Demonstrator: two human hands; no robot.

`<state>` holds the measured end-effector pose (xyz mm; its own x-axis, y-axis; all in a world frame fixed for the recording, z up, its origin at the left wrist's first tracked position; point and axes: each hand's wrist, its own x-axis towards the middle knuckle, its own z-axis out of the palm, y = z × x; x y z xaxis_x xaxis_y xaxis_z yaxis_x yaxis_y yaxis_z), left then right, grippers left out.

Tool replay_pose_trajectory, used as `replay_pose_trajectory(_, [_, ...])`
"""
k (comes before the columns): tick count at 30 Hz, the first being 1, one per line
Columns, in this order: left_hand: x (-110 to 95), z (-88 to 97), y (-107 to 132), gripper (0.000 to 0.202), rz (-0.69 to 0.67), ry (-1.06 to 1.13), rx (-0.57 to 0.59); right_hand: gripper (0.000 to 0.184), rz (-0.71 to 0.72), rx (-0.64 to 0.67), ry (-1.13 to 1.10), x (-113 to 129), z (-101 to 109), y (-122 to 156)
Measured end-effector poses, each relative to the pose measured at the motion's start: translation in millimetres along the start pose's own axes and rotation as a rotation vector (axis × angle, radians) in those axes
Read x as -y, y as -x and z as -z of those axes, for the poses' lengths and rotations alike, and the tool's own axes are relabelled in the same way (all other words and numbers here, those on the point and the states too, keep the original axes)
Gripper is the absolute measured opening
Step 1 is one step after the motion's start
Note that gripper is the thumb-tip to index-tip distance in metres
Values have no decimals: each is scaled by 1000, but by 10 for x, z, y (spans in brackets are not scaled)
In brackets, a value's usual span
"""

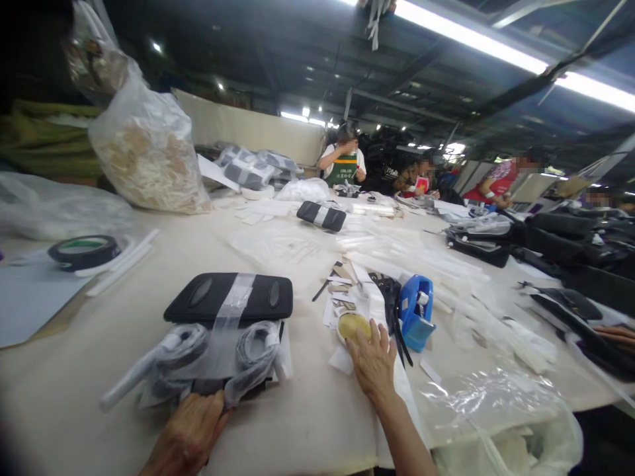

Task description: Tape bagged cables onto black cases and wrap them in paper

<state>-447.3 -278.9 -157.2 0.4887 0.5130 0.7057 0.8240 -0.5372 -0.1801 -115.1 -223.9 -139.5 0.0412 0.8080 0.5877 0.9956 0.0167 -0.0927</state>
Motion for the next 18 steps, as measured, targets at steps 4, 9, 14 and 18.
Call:
replay_pose_trajectory(4, [-12, -37, 43, 19, 7, -4, 4, 45, -45, -52, -1, -54, -60, -101])
replay_pose_trajectory(9, [-33, -58, 86, 14, 33, -3, 58, 58, -28, -49, -64, -110, 26, -125])
replay_pose_trajectory(14, [-29, -53, 101, 13, 37, 23, 82, 57, -8, 48, -15, 47, -35, -211])
replay_pose_trajectory(18, [-20, -105, 120, 16, 35, 2, 16, 33, 54, 174, 55, 299, -153, -387])
